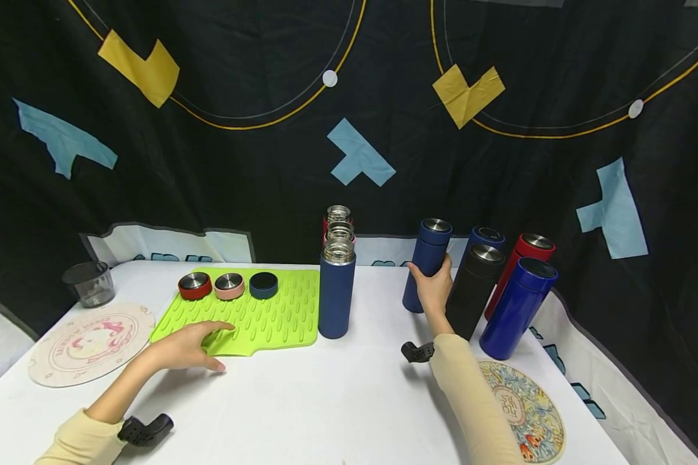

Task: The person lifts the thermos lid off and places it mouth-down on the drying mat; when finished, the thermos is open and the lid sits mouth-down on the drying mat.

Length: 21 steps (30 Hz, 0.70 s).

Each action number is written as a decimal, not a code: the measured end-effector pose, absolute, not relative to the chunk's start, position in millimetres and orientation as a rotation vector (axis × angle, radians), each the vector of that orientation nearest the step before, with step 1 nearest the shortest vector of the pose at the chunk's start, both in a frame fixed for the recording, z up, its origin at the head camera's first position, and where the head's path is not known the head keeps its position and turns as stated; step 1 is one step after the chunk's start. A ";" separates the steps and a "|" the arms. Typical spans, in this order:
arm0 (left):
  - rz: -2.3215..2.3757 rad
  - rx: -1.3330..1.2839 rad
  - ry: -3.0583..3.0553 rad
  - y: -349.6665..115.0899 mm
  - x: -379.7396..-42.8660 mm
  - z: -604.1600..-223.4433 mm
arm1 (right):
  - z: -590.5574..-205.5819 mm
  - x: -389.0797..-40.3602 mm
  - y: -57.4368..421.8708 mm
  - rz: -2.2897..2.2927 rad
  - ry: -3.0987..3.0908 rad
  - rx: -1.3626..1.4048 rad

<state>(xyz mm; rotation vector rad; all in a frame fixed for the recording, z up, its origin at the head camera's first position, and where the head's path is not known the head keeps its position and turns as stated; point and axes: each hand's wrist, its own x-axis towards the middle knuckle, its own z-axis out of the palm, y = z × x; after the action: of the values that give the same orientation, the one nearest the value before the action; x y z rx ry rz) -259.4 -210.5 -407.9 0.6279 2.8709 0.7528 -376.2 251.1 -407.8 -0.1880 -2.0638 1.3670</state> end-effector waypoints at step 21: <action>0.836 0.821 2.954 -214.1 -261.0 -399.8 | -408.5 -356.5 239.5 1.364 -1.875 0.017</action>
<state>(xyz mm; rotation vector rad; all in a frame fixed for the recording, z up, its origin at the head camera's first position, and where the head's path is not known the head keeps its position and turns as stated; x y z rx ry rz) -261.0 -214.1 -399.8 0.8210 2.9539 0.8359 -356.5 239.5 -408.5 0.0175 -1.8754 1.3639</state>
